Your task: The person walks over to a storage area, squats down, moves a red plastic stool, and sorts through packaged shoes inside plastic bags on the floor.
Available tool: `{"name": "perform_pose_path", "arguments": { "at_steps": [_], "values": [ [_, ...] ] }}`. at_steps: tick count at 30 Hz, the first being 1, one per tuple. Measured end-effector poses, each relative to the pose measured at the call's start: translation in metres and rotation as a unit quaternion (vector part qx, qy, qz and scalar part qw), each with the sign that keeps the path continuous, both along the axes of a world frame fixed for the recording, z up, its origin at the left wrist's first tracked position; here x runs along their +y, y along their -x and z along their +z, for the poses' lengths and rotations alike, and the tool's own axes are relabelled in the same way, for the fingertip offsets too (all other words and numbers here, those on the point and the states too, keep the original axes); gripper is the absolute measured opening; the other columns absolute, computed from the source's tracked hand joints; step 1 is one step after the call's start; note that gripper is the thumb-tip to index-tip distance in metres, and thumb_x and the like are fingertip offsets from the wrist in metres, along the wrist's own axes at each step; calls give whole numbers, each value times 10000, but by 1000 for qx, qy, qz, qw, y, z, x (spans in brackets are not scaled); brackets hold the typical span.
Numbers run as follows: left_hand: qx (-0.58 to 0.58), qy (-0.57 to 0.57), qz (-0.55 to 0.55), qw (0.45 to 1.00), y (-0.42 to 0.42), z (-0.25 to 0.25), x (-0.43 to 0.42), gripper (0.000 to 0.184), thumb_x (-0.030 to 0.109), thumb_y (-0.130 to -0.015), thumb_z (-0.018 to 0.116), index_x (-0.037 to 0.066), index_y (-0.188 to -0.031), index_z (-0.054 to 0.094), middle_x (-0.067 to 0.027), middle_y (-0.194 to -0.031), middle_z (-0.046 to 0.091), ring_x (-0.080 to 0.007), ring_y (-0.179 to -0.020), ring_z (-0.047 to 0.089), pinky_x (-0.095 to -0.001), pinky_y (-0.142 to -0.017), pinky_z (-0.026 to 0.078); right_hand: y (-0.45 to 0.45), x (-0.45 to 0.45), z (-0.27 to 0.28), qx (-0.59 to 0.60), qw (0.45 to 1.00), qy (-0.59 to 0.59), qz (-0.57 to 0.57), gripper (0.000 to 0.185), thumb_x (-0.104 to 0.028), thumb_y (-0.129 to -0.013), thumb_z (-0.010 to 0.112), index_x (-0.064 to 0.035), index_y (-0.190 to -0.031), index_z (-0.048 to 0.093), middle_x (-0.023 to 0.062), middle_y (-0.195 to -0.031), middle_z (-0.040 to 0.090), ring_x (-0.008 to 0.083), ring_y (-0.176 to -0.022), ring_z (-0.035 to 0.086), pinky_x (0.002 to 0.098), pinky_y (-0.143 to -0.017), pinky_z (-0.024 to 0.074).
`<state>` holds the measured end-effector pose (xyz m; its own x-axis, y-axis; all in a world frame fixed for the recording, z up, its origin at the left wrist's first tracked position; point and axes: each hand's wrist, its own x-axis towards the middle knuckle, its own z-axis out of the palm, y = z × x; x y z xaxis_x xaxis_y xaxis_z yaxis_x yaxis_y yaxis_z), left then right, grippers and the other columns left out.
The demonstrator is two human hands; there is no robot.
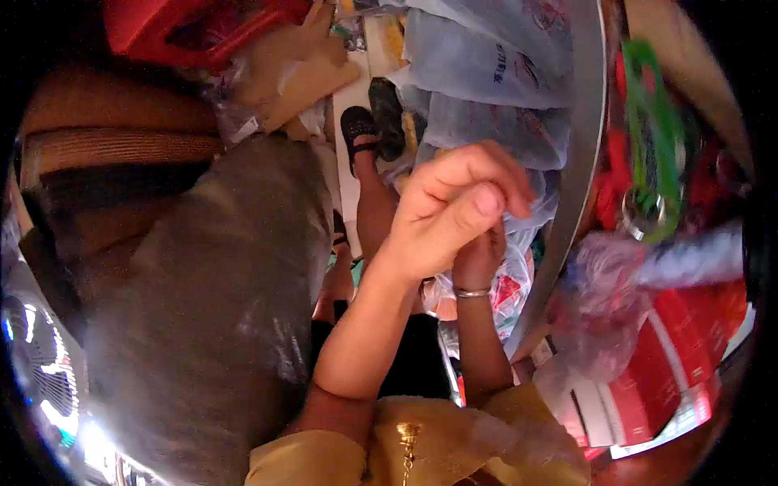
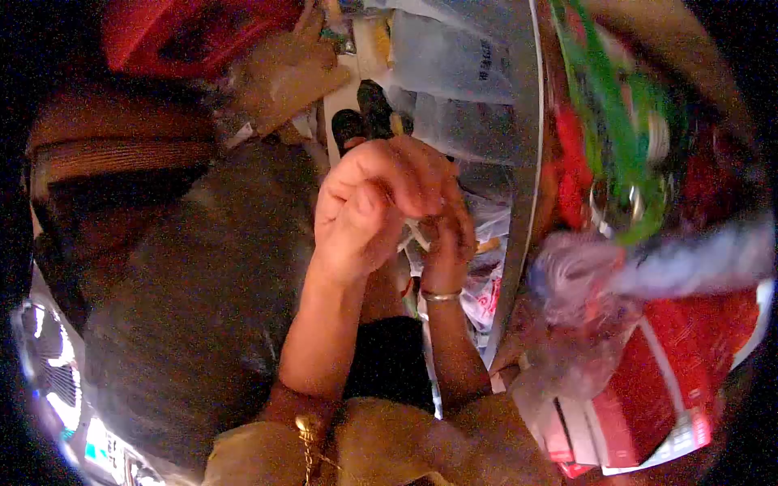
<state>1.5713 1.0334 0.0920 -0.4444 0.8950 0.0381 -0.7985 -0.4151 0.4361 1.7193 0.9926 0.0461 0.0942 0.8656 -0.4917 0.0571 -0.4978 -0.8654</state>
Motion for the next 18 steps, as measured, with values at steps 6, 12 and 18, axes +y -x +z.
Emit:
{"name": "perform_pose_path", "arguments": {
  "at_steps": [6,12,18],
  "values": [
    [23,-80,-84,993,-66,5,-62,278,286,-830,517,21,-760,558,-64,-757,553,-172,-723,513,-275,-651,396,-51,30,18,14,971,211,-111,225,-120,-815,493,9,-993,540,62,-950,575,164,-859,538,278,-734,454],
    [95,-209,-121,966,-120,54,-136,461,511,-810,437,88,-691,576,-56,-719,517,-237,-661,498,-344,-614,359,-56,7,-21,-1,972,-108,211,256,-124,-798,545,-12,-1028,533,107,-925,595,162,-810,574,258,-726,455],
    [69,-223,-25,972,-121,73,-178,387,277,-873,278,115,-613,515,-31,-637,487,-212,-567,487,-340,-525,329,-66,-12,-40,2,964,-111,243,260,-124,-799,539,-20,-1037,533,82,-927,602,145,-812,576,247,-721,455]
  ]
}}
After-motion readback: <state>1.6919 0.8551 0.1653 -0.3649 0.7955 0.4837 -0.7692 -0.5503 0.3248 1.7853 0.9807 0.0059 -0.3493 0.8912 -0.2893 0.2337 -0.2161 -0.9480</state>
